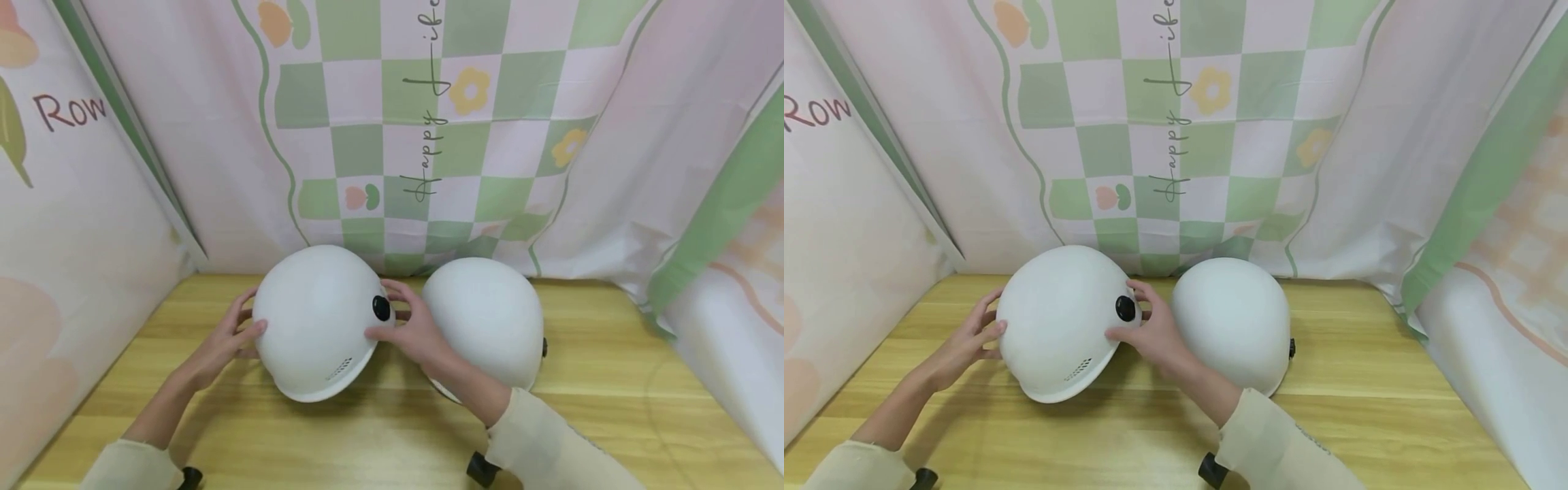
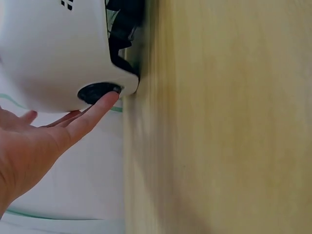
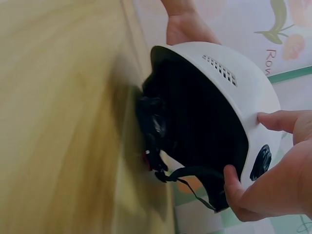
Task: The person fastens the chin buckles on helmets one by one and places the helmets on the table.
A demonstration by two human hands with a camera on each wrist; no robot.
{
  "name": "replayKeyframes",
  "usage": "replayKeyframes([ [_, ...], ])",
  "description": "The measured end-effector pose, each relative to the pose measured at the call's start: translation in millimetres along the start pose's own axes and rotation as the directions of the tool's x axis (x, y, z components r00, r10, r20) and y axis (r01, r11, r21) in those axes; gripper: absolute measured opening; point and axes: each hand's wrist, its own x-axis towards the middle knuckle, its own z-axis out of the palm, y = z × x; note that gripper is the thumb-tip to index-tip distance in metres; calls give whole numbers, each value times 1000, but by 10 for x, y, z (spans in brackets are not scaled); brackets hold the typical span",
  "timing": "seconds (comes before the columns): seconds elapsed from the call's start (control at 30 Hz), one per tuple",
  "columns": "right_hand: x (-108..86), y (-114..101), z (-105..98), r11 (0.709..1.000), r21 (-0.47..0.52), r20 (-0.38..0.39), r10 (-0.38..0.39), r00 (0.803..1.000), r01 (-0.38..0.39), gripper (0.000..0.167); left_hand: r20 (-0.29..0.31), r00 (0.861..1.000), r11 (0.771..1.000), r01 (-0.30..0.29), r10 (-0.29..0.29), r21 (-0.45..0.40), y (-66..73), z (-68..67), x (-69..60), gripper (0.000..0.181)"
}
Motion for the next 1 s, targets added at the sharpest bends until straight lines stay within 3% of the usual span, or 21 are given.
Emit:
replayKeyframes([
  [0.27,21,-148,-114,993,80,44,-92,995,88,64,44,999,1000,-12,13,-26,3,-21,-20,75],
  [0.43,31,-208,-156,987,106,47,-123,991,118,60,36,999,1000,-18,17,2,-1,-34,-31,73],
  [0.7,72,-286,-155,976,147,13,-167,986,163,64,-15,984,975,-174,177,142,142,-45,-13,76],
  [0.83,90,-315,-143,967,177,-1,-187,982,184,68,-17,985,971,-168,173,172,186,-39,-18,78],
  [1.0,100,-327,-130,946,238,46,-237,971,219,70,-25,986,973,-156,162,170,189,-47,-39,82],
])
